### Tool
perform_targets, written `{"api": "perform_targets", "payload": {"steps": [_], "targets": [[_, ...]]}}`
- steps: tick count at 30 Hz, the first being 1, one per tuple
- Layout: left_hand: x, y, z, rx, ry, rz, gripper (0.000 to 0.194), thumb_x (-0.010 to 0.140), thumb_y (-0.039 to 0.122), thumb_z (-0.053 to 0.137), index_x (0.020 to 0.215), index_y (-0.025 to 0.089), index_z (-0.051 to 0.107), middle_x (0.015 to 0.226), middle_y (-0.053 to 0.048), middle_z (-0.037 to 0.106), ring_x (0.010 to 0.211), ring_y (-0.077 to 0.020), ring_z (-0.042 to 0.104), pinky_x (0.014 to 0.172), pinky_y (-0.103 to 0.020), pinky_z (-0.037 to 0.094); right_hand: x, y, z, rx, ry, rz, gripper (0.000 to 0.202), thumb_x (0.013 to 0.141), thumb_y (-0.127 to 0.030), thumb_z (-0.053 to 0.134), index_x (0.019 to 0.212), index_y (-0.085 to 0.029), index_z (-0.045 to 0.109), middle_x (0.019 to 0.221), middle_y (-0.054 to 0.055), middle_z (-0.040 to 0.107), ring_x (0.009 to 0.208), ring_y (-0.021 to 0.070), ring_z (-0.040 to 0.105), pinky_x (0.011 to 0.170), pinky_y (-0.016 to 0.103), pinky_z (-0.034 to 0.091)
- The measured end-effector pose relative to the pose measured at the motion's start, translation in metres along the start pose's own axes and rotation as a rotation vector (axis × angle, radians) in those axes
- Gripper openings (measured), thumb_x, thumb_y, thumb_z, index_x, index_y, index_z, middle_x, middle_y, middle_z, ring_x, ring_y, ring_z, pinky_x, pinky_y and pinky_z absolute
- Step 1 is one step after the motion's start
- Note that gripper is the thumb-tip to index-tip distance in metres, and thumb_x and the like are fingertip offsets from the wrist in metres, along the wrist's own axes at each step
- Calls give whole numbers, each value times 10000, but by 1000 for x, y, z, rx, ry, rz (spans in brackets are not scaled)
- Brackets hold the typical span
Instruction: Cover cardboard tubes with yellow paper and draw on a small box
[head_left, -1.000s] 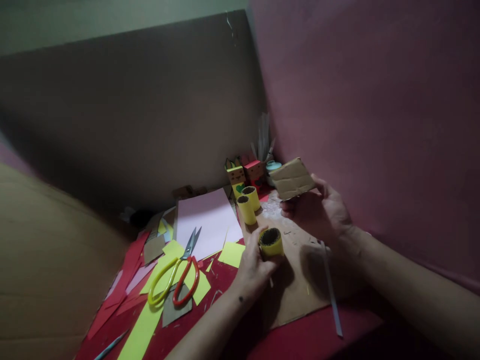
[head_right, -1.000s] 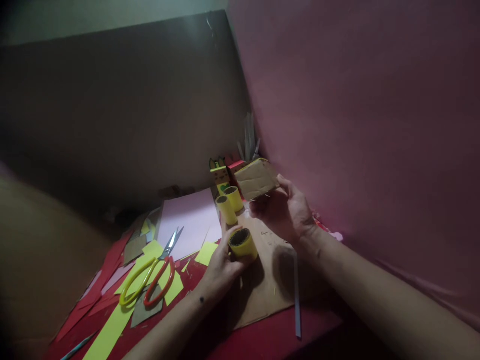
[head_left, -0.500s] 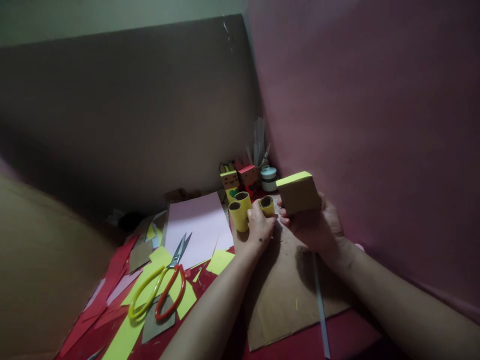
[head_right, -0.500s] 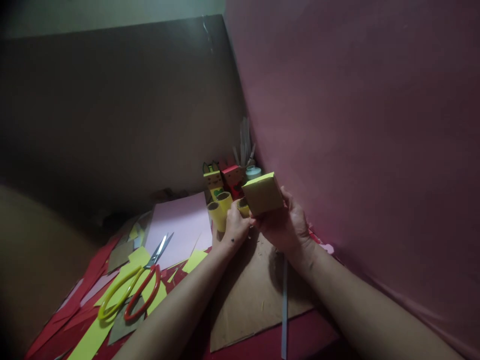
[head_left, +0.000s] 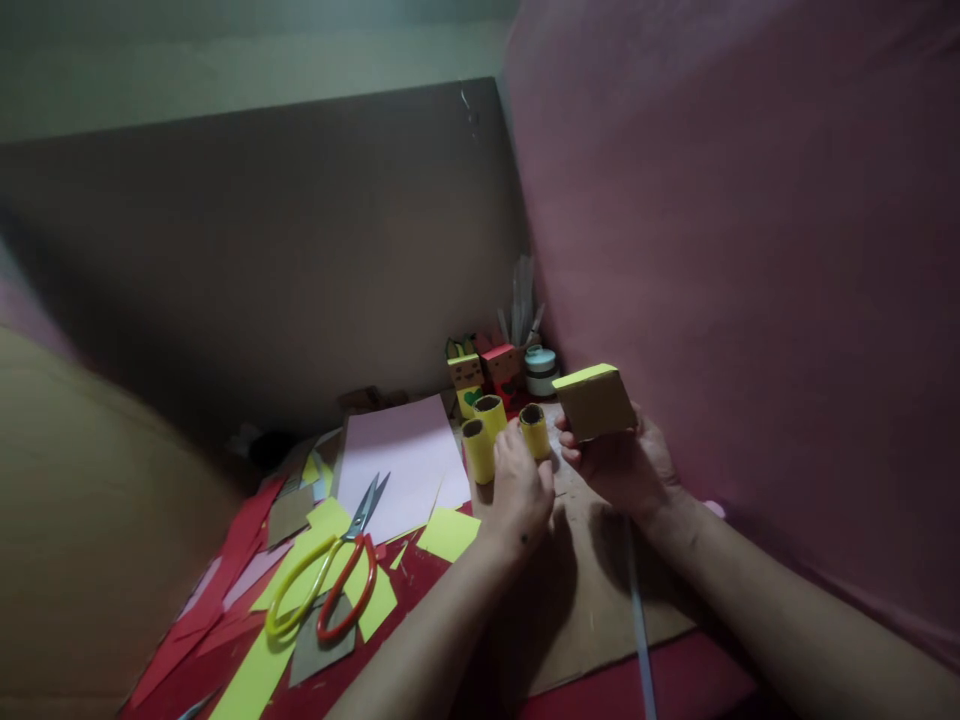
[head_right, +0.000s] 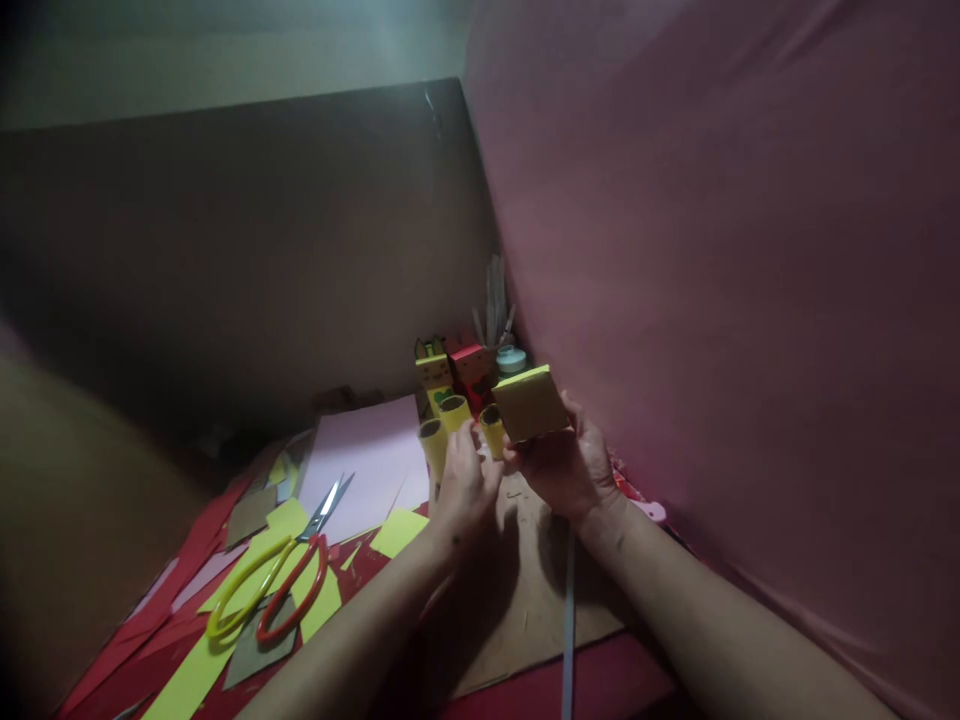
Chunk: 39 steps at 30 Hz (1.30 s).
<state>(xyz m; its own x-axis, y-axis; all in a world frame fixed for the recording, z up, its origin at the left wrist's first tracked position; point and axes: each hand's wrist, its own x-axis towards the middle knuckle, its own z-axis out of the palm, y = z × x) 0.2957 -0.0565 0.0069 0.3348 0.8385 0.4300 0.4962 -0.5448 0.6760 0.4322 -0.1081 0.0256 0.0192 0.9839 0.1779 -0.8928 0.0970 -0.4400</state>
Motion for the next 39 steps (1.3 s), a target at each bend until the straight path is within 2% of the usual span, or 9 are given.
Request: {"api": "perform_targets", "payload": {"steps": [6,12,15,22,27,30,33,35,39], "targets": [[-40,-2,-53,-113,-107,69,347,816,211,525,1158,167,480,967,-92,589,843,-201,592,726,-360,508,-4,13,13,3,85,128,343,858,-360,464,1021,-115,641,841,117,720,679,204,640,625,315,490],[-59,-4,-96,-579,-245,-88,756,668,320,720,1317,179,360,1221,-139,518,1059,-274,543,882,-421,461,-18,55,38,30,69,545,381,899,-389,379,980,-108,623,769,97,703,635,185,626,585,300,463],[-69,-2,-108,-718,-322,-170,797,631,236,737,1340,194,375,1222,-111,536,1097,-277,532,959,-420,421,-26,77,43,62,94,640,329,906,-377,365,878,-154,604,651,39,658,568,171,593,574,300,452],[-84,-16,-117,-856,-321,-281,915,621,185,748,1402,228,274,1216,-100,588,1143,-281,540,967,-399,432,-34,107,55,35,187,624,342,909,-388,354,813,-166,597,610,37,635,528,162,584,501,267,421],[-84,-29,-138,-722,-272,-320,911,660,259,746,1421,214,246,1277,-112,574,1194,-297,523,997,-405,425,-29,96,57,-210,159,692,245,858,-348,479,746,-163,595,563,16,582,515,175,592,508,308,470],[-87,-41,-149,-542,-267,-289,931,657,247,753,1430,219,234,1372,-117,501,1276,-314,446,1032,-412,401,-10,57,58,-552,270,357,95,740,-203,644,815,-145,642,762,63,665,656,164,633,581,286,495],[-97,-56,-149,-501,-424,-254,825,715,260,703,1416,278,269,1378,-92,500,1225,-312,503,997,-432,438,27,9,52,-874,312,-198,99,714,-158,611,801,-146,656,847,97,673,737,198,644,628,331,515],[-104,-66,-143,-500,-495,-240,761,726,250,669,1395,309,311,1285,-77,580,1110,-303,589,952,-451,472,58,-17,44,-966,388,-320,87,752,-130,560,790,-170,627,780,54,647,677,164,622,644,327,513],[-111,-81,-133,-363,-294,-154,759,657,242,668,1360,330,396,1253,-62,595,1144,-314,560,972,-464,451,118,-43,21,-1262,495,-357,73,864,-174,558,903,-137,609,818,29,628,663,131,601,641,307,519]]}}
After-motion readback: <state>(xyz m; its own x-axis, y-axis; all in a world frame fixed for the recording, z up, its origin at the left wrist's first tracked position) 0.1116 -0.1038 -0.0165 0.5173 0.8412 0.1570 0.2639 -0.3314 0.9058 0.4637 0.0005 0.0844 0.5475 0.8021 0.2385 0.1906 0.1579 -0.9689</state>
